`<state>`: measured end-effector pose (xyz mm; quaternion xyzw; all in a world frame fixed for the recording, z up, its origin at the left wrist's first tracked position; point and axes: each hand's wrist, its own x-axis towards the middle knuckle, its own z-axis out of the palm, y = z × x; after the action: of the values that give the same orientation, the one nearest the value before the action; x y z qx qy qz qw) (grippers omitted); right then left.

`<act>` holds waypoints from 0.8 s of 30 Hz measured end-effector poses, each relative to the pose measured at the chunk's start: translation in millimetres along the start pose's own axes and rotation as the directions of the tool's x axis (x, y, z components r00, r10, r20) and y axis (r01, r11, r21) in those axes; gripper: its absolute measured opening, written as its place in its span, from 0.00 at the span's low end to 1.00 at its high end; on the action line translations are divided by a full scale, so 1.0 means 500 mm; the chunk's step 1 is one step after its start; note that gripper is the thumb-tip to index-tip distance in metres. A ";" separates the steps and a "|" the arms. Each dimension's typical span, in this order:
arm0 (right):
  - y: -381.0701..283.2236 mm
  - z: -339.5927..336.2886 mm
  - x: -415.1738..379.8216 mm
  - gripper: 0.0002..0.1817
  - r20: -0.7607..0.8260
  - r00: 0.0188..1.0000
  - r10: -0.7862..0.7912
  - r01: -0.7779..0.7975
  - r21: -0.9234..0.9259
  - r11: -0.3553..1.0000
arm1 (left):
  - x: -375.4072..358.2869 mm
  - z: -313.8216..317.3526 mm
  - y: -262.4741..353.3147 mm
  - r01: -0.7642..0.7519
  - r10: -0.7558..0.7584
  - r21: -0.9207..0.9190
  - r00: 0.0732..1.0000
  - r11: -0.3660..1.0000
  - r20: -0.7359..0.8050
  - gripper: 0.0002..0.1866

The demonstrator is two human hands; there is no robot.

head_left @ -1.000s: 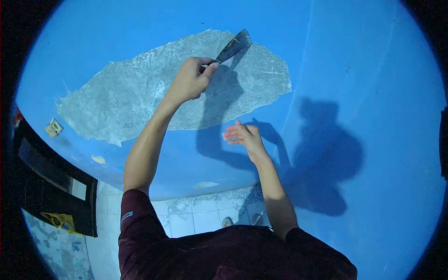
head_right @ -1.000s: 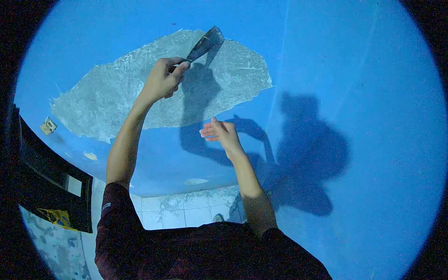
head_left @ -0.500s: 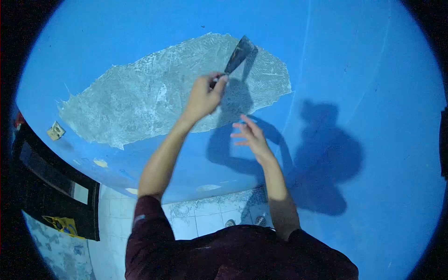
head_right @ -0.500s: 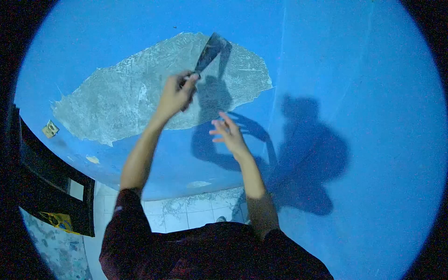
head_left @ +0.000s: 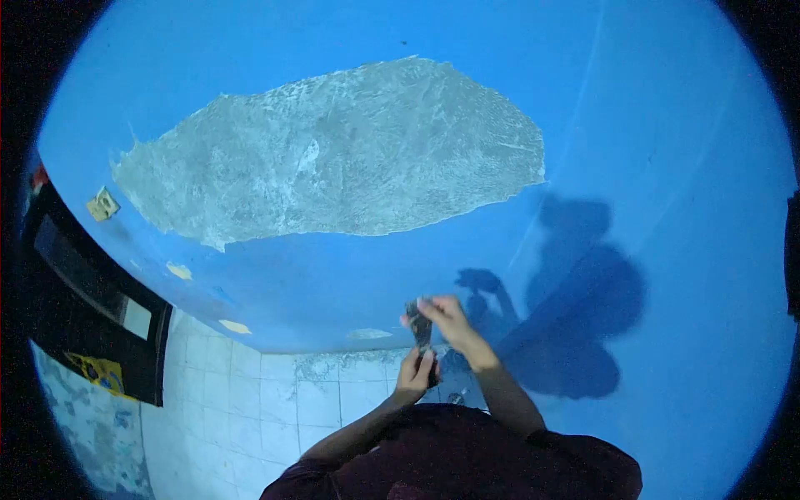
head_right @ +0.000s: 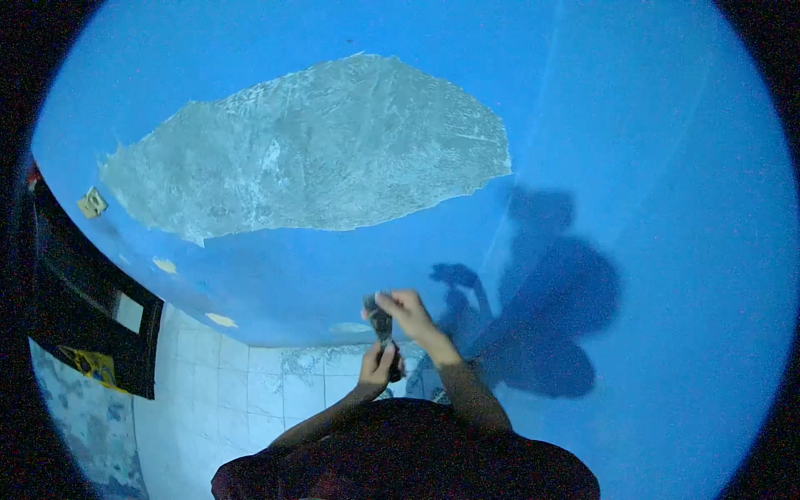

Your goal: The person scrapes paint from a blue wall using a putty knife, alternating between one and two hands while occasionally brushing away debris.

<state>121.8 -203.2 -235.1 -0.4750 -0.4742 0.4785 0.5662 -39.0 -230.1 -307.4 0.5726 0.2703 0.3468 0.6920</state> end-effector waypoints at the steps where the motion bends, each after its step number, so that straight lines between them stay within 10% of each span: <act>1: 0.048 0.003 -0.015 0.19 0.049 0.999 0.001 0.000 -0.012 1.000 | -0.031 -0.032 -0.028 0.085 -0.072 0.155 0.993 0.984 -0.088 0.12; 8: 0.089 0.027 -0.054 0.16 0.084 0.989 -0.123 0.123 0.000 0.992 | -0.044 -0.116 -0.018 -0.051 0.136 0.509 0.982 0.859 -0.130 0.16; 14: -0.071 -0.044 0.032 0.16 -0.374 0.926 -0.046 0.139 0.226 0.964 | 0.061 0.052 0.133 0.089 -0.089 -0.040 0.996 0.995 0.014 0.17; 24: -0.378 -0.110 0.213 0.16 -0.382 0.889 -0.253 0.403 0.390 0.828 | 0.264 0.130 0.418 0.033 0.031 -0.381 0.987 0.924 0.160 0.15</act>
<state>203.6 -119.1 -44.6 -0.3076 -0.3266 0.3892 0.8045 56.6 -143.4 -86.6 0.4530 0.1404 0.3444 0.8102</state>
